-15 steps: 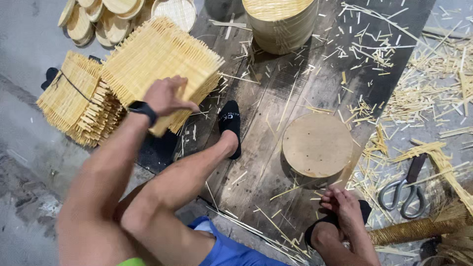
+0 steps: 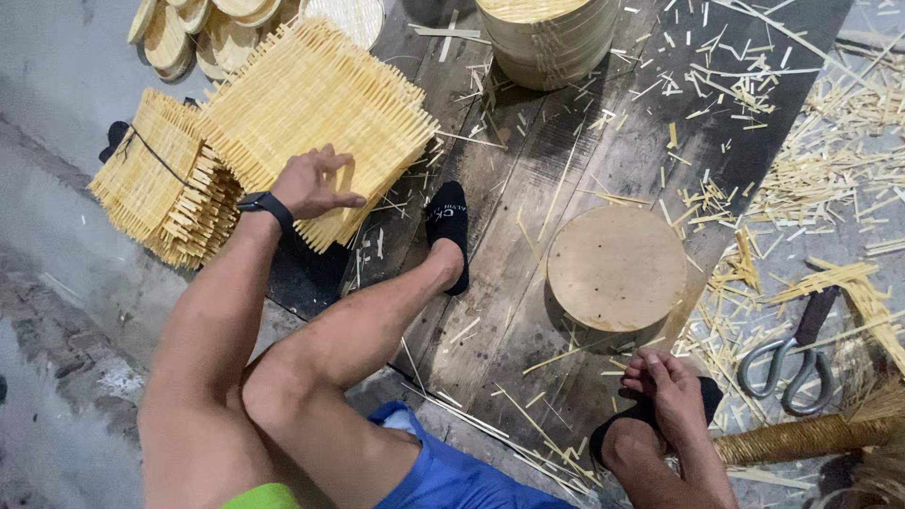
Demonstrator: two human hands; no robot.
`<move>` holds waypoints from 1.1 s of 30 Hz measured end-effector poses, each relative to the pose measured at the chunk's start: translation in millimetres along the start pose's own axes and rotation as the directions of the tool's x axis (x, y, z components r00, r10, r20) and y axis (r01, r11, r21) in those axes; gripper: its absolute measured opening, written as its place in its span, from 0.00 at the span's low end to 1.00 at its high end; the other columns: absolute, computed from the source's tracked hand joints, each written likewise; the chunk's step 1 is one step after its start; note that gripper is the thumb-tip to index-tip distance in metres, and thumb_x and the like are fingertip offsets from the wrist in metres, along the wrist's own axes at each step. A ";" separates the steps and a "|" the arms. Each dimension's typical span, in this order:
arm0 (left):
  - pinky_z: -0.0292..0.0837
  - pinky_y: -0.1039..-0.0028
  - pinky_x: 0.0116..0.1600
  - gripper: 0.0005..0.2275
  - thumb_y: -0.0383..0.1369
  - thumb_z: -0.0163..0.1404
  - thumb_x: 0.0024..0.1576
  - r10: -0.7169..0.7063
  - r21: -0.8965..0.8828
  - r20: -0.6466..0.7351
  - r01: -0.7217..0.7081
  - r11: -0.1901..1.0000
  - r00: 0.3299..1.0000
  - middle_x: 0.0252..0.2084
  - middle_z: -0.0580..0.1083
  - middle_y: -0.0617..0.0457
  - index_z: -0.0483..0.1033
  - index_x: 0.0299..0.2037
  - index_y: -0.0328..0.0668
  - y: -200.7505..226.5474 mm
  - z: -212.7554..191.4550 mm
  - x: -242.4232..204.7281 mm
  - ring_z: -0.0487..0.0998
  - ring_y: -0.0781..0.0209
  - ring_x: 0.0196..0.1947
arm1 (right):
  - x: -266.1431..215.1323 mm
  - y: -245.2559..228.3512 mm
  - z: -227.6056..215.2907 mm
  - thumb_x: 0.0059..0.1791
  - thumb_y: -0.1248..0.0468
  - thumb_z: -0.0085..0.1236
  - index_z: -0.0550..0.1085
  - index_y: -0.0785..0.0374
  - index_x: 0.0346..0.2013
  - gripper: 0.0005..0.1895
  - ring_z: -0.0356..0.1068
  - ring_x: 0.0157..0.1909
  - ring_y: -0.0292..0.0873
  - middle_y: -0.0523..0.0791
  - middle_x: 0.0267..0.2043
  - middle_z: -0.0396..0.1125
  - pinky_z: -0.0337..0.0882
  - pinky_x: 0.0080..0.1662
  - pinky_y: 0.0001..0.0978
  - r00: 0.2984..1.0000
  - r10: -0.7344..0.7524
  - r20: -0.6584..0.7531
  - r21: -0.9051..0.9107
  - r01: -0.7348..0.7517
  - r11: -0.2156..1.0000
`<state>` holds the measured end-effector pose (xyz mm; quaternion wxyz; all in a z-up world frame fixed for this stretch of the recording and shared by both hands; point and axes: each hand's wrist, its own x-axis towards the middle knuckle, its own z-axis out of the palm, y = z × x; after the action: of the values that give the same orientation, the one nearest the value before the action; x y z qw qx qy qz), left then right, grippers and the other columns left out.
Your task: The person assembles and trims bamboo basket lids and bases by hand using a pair of snips.
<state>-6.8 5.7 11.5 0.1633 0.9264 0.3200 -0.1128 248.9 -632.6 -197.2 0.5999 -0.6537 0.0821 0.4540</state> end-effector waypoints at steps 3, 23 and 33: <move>0.73 0.63 0.63 0.38 0.43 0.61 0.43 -0.085 -0.212 0.039 0.091 0.973 0.996 0.59 0.75 0.31 0.66 0.67 0.41 13.5 -22.5 -7.8 0.80 0.42 0.56 | 0.3 2.2 -1.5 0.58 0.61 0.49 0.70 0.75 0.54 0.18 0.73 0.41 0.47 0.54 0.43 0.70 0.77 0.44 0.41 1.000 0.008 0.013 0.033 -0.008 0.999; 0.74 0.73 0.38 0.01 0.24 0.58 0.54 -0.362 -0.287 -0.891 0.278 0.917 0.274 0.30 0.80 0.50 0.81 0.31 0.36 -59.4 -89.4 11.4 0.78 0.63 0.30 | -7.3 0.6 -6.0 0.58 0.61 0.48 0.70 0.74 0.54 0.18 0.73 0.42 0.47 0.52 0.42 0.70 0.76 0.46 0.40 1.000 -0.026 0.018 0.088 0.024 0.996; 0.76 0.59 0.52 0.14 0.25 0.51 0.63 0.727 0.487 -0.603 -0.570 0.662 0.328 0.52 0.78 0.40 0.74 0.59 0.34 205.9 -39.3 -25.1 0.80 0.46 0.50 | -21.0 -54.1 1.4 0.59 0.48 0.48 0.70 0.71 0.54 0.26 0.72 0.41 0.45 0.51 0.43 0.70 0.74 0.43 0.39 0.977 -0.208 -0.056 0.107 0.213 0.971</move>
<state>107.6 -146.2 103.0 -0.0434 0.9407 -0.0541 0.3322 271.4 -626.1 -144.1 0.6784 -0.6339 0.0509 0.3680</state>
